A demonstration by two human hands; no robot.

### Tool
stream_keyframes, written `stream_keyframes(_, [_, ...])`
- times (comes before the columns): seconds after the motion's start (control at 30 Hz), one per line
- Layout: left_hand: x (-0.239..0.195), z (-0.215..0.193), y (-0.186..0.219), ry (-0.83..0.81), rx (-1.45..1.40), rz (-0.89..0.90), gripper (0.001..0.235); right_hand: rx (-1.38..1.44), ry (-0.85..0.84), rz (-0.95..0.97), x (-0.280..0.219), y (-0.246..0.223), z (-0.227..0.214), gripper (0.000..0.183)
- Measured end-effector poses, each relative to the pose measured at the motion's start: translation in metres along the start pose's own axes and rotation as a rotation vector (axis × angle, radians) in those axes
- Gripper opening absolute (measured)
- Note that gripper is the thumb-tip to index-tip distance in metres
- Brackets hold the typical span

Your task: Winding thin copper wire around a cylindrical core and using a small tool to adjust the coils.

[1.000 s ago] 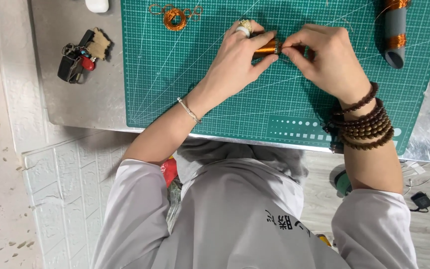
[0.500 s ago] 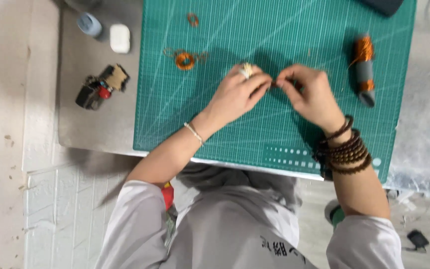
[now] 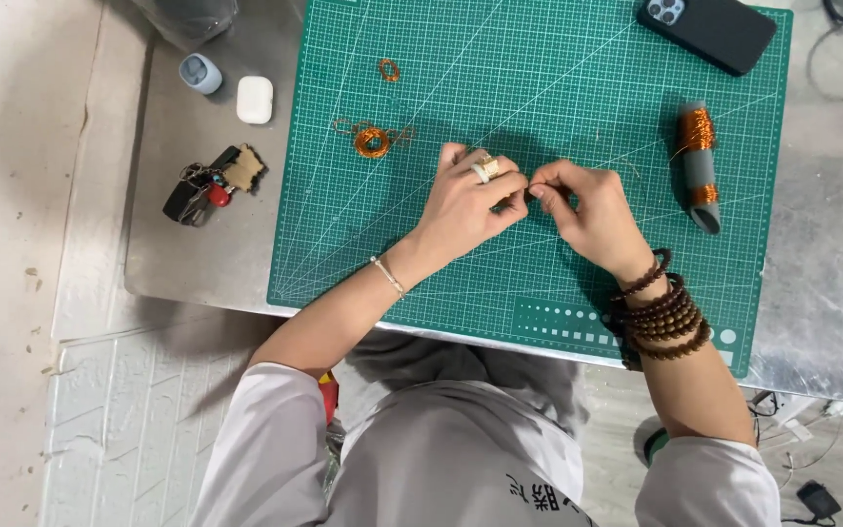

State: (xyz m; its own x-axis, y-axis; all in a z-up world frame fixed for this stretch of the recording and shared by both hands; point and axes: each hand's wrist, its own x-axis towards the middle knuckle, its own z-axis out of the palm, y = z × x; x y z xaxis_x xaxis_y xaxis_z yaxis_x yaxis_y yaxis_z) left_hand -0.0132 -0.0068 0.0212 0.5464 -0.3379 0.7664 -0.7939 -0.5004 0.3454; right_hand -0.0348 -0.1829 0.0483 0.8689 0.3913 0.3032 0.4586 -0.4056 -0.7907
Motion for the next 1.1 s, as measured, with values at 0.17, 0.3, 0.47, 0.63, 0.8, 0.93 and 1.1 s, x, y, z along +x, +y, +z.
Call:
stream_keyframes(0.17, [0.004, -0.006, 0.005, 0.003, -0.085, -0.12, 0.008, -0.024, 0.012, -0.027, 0.0, 0.004, 0.0, 0.007])
stream_keyframes(0.3, [0.003, -0.008, -0.002, -0.019, -0.187, -0.239, 0.008, -0.025, 0.035, -0.026, -0.002, 0.005, 0.0, 0.006])
stream_keyframes(0.47, [0.003, -0.01, -0.011, -0.117, -0.343, -0.263, 0.012, -0.014, 0.07, -0.005, 0.0, 0.006, -0.002, 0.006])
stream_keyframes(0.63, [0.004, -0.013, -0.006, -0.222, -0.32, -0.196, 0.012, -0.023, 0.074, -0.006, -0.001, 0.006, 0.0, 0.005])
stream_keyframes(0.8, [0.004, -0.012, -0.005, -0.206, -0.311, -0.166, 0.008, -0.031, 0.069, -0.031, 0.0, 0.008, 0.001, 0.005])
stream_keyframes(0.93, [0.002, -0.01, -0.008, -0.121, -0.212, -0.132, 0.005, -0.028, 0.073, -0.029, -0.002, 0.01, 0.0, 0.006])
stream_keyframes(1.1, [0.006, -0.013, -0.013, -0.164, -0.239, -0.144, 0.007, -0.025, 0.083, -0.034, -0.001, 0.011, -0.002, 0.006])
